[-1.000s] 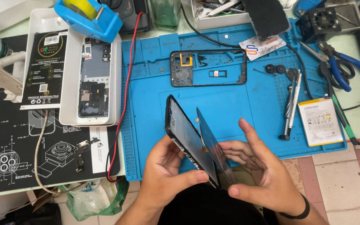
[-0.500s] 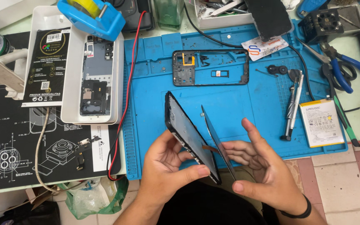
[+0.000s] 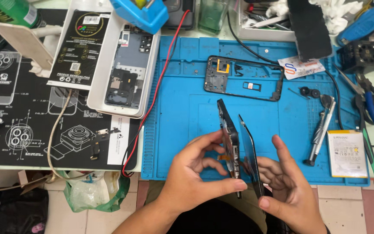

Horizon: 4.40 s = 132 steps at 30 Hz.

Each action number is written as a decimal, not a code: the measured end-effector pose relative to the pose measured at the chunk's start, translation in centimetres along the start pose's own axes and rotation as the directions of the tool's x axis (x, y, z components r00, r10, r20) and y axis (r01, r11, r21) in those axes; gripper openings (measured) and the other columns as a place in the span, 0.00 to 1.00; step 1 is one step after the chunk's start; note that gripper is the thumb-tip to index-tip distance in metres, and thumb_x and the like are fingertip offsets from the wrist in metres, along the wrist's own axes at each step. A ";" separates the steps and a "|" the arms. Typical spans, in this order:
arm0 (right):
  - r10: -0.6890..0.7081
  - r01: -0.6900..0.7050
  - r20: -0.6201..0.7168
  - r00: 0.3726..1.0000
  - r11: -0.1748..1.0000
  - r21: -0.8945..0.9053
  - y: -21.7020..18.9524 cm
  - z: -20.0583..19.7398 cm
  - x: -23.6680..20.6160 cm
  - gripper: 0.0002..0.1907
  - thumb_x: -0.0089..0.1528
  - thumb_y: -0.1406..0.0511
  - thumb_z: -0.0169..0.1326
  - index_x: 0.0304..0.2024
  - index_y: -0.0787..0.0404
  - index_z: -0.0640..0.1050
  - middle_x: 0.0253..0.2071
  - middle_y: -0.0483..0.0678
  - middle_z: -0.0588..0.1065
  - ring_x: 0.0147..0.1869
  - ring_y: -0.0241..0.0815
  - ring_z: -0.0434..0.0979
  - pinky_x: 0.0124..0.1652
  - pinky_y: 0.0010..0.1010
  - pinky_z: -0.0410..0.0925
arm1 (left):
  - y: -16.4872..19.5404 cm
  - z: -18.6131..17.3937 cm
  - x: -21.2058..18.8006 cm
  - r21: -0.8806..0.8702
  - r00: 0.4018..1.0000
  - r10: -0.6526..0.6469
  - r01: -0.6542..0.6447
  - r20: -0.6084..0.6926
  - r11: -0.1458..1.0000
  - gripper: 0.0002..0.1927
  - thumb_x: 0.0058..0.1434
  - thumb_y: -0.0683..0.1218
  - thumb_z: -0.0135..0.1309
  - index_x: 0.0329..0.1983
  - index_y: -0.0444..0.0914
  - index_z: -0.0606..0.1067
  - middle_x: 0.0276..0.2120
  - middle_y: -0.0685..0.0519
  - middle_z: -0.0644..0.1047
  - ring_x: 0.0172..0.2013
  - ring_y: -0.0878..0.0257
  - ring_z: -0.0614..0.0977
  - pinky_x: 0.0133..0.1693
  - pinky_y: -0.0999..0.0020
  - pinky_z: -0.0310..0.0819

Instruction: The person applies adhesive from a glue bottle around the edge of a phone frame lying on a blue repair mat, then uses a metal tool to spread and clean the adhesive. They then pick up a replacement screen, align it with the frame, and press it into place while checking the fit.

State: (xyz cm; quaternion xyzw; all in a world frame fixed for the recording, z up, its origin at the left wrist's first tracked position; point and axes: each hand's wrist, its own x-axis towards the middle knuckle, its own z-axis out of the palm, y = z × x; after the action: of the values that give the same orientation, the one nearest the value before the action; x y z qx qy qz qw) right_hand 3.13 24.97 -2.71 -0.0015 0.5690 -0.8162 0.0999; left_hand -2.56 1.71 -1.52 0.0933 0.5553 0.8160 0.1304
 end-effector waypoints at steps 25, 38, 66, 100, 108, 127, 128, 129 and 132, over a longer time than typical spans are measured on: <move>-0.139 0.143 0.045 0.989 0.981 -0.129 0.6 0.2 -0.3 0.67 0.53 0.71 0.68 0.80 0.61 0.36 0.67 0.67 0.67 0.75 0.59 0.65 0.71 0.51 0.57 | -1.0 0.0 -0.6 -0.104 0.991 0.010 0.004 0.131 0.995 0.48 0.52 0.39 0.74 0.75 0.31 0.63 0.65 0.45 0.75 0.66 0.56 0.76 0.69 0.56 0.69; -0.240 0.244 0.049 0.970 0.963 -0.115 1.5 -0.3 -0.8 0.61 0.56 0.72 0.69 0.80 0.58 0.44 0.70 0.67 0.66 0.76 0.59 0.65 0.73 0.51 0.56 | -1.8 0.5 -1.0 -0.096 0.988 0.004 0.011 0.152 0.995 0.49 0.52 0.39 0.74 0.75 0.32 0.62 0.65 0.45 0.75 0.67 0.56 0.76 0.69 0.54 0.70; -0.354 0.380 0.154 0.923 0.765 -0.519 0.1 0.4 -0.8 0.33 0.50 0.65 0.74 0.58 0.63 0.80 0.66 0.66 0.70 0.71 0.61 0.73 0.68 0.48 0.64 | 1.0 -0.4 -0.9 -0.119 0.944 -0.190 0.228 0.271 0.966 0.46 0.48 0.36 0.75 0.71 0.30 0.68 0.66 0.45 0.73 0.68 0.56 0.74 0.71 0.57 0.67; -0.330 0.376 0.181 0.927 0.814 -0.443 0.2 0.3 -1.1 0.33 0.52 0.67 0.74 0.59 0.61 0.80 0.66 0.66 0.70 0.72 0.63 0.72 0.67 0.52 0.65 | -0.2 -0.9 -1.1 -0.061 0.936 -0.234 0.258 0.262 0.964 0.45 0.44 0.38 0.77 0.67 0.29 0.72 0.66 0.45 0.70 0.69 0.54 0.72 0.71 0.57 0.64; -0.306 0.357 0.186 0.934 0.831 -0.426 0.7 0.0 -1.5 0.32 0.52 0.68 0.74 0.59 0.62 0.80 0.66 0.67 0.70 0.72 0.64 0.73 0.68 0.53 0.63 | -0.5 -0.9 -1.2 -0.067 0.933 -0.226 0.254 0.281 0.965 0.44 0.44 0.37 0.77 0.66 0.28 0.73 0.66 0.45 0.70 0.69 0.53 0.73 0.70 0.55 0.66; -0.289 0.344 0.192 0.938 0.844 -0.412 0.9 0.2 -1.9 0.29 0.56 0.64 0.72 0.58 0.65 0.81 0.65 0.67 0.69 0.70 0.64 0.71 0.68 0.53 0.63 | -0.8 -1.0 -1.5 -0.082 0.915 -0.286 0.321 0.285 0.944 0.43 0.44 0.38 0.77 0.65 0.27 0.72 0.66 0.44 0.69 0.69 0.52 0.72 0.71 0.53 0.65; -0.285 0.333 0.174 0.943 0.849 -0.410 0.9 0.3 -1.9 0.28 0.56 0.64 0.71 0.58 0.64 0.82 0.64 0.67 0.68 0.70 0.64 0.71 0.68 0.53 0.63 | -0.8 -1.0 -1.5 -0.080 0.915 -0.284 0.318 0.288 0.945 0.43 0.44 0.38 0.77 0.65 0.27 0.72 0.66 0.44 0.69 0.69 0.51 0.72 0.71 0.53 0.65; -0.281 0.330 0.175 0.944 0.849 -0.413 0.9 0.4 -2.0 0.28 0.57 0.64 0.71 0.58 0.65 0.82 0.64 0.67 0.69 0.69 0.64 0.72 0.68 0.53 0.63 | -0.8 -1.0 -1.5 -0.078 0.915 -0.281 0.315 0.289 0.946 0.43 0.44 0.38 0.77 0.65 0.27 0.72 0.66 0.44 0.69 0.69 0.51 0.72 0.71 0.53 0.65; -0.279 0.328 0.174 0.944 0.843 -0.427 1.0 0.5 -2.1 0.28 0.57 0.62 0.71 0.58 0.64 0.82 0.64 0.66 0.69 0.69 0.64 0.72 0.67 0.52 0.64 | -0.8 -1.0 -1.5 -0.074 0.915 -0.284 0.316 0.288 0.946 0.43 0.45 0.38 0.77 0.65 0.26 0.73 0.66 0.44 0.69 0.69 0.51 0.72 0.71 0.53 0.64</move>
State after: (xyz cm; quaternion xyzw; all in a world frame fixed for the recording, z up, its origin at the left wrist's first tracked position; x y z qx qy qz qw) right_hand 5.37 24.51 -3.24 -0.1576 0.7287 -0.6664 -0.0040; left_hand -1.36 0.65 -2.59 0.1108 0.4902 0.7971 0.3349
